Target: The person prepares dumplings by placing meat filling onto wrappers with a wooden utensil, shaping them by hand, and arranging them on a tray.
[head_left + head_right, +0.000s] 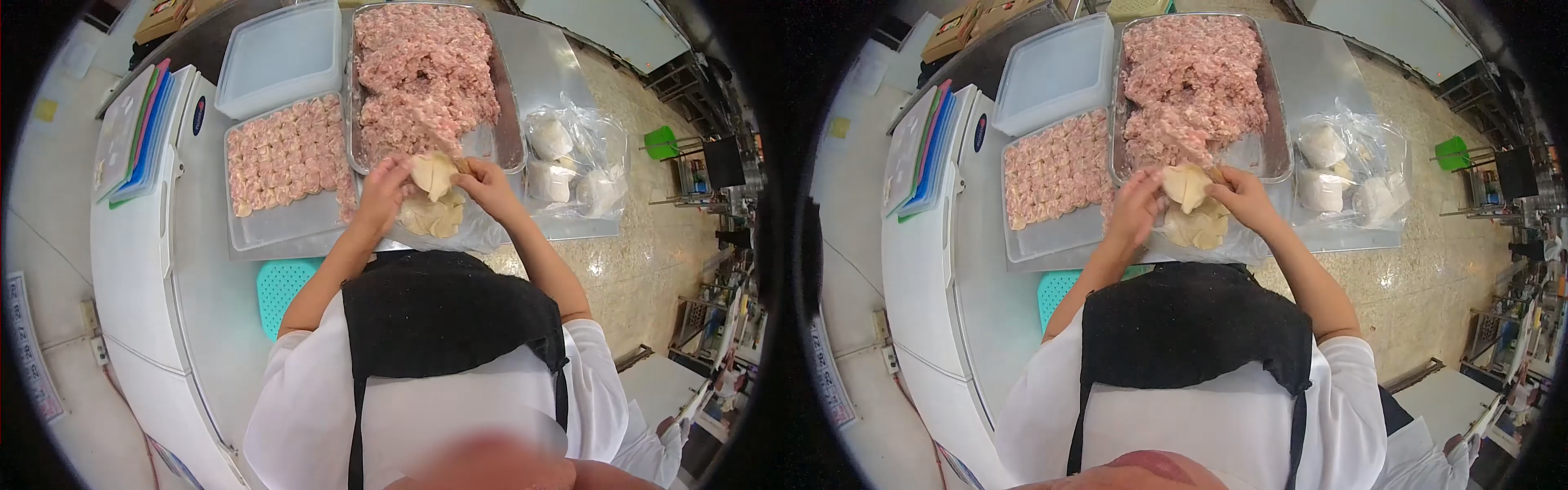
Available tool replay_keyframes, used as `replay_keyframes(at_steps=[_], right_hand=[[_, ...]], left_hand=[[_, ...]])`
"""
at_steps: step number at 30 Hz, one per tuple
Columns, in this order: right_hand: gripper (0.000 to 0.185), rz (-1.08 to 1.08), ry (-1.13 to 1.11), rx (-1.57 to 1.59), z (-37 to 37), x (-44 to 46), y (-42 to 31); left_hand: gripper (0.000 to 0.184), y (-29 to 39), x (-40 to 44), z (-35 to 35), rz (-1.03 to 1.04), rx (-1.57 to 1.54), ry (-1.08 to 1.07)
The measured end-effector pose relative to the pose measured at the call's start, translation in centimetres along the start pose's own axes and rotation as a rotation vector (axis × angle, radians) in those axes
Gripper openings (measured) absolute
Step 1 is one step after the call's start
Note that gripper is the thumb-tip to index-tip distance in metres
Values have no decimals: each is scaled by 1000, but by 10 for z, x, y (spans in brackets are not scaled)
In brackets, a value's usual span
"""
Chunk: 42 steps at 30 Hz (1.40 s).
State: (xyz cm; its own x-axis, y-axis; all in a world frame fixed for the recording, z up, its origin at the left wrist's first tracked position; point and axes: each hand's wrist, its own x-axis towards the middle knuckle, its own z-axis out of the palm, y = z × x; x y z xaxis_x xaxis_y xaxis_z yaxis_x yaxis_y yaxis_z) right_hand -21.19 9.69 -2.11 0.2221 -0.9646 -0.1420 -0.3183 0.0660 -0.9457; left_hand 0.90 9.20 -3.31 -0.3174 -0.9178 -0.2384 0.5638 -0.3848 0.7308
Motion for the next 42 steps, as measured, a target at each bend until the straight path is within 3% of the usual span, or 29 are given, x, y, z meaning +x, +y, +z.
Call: replay_keyframes(at_steps=[2,5,8,11,14,17,20,29,32,35,38,41,42], right_hand=[[25,-12,43,-22,-6,-8,8],[29,60,30,-175,-16,-11,22],[31,1,45,-26,-17,-11,23],[33,-120,3,87,-24,-2,3],[32,-87,-42,445,-13,-1,-31],[30,-60,-164,291,-25,9,-35],[30,-63,-194,204,-33,16,-29],[30,-113,-251,117,-36,35,-23],[32,-161,-206,43,-37,33,-27],[33,-194,-112,60,-38,33,-25],[32,-8,-84,180,-37,32,-32],[30,-42,-54,154,-26,41,-19],[29,-144,31,39,-18,43,-11]], left_hand=[[21,11,-2,-3,56,-211,-49],[21,30,1,4,-41,-345,-73],[24,15,5,2,122,-147,-111],[26,9,5,28,84,98,-31],[30,-4,9,33,154,317,-136],[26,-2,8,42,135,358,-74],[25,10,0,53,26,25,16],[23,50,-9,53,93,1383,146],[17,31,1,34,448,947,54],[16,15,29,0,386,904,164],[31,18,45,26,163,-167,258],[38,18,60,35,98,-346,246],[40,23,62,39,110,-444,186]])
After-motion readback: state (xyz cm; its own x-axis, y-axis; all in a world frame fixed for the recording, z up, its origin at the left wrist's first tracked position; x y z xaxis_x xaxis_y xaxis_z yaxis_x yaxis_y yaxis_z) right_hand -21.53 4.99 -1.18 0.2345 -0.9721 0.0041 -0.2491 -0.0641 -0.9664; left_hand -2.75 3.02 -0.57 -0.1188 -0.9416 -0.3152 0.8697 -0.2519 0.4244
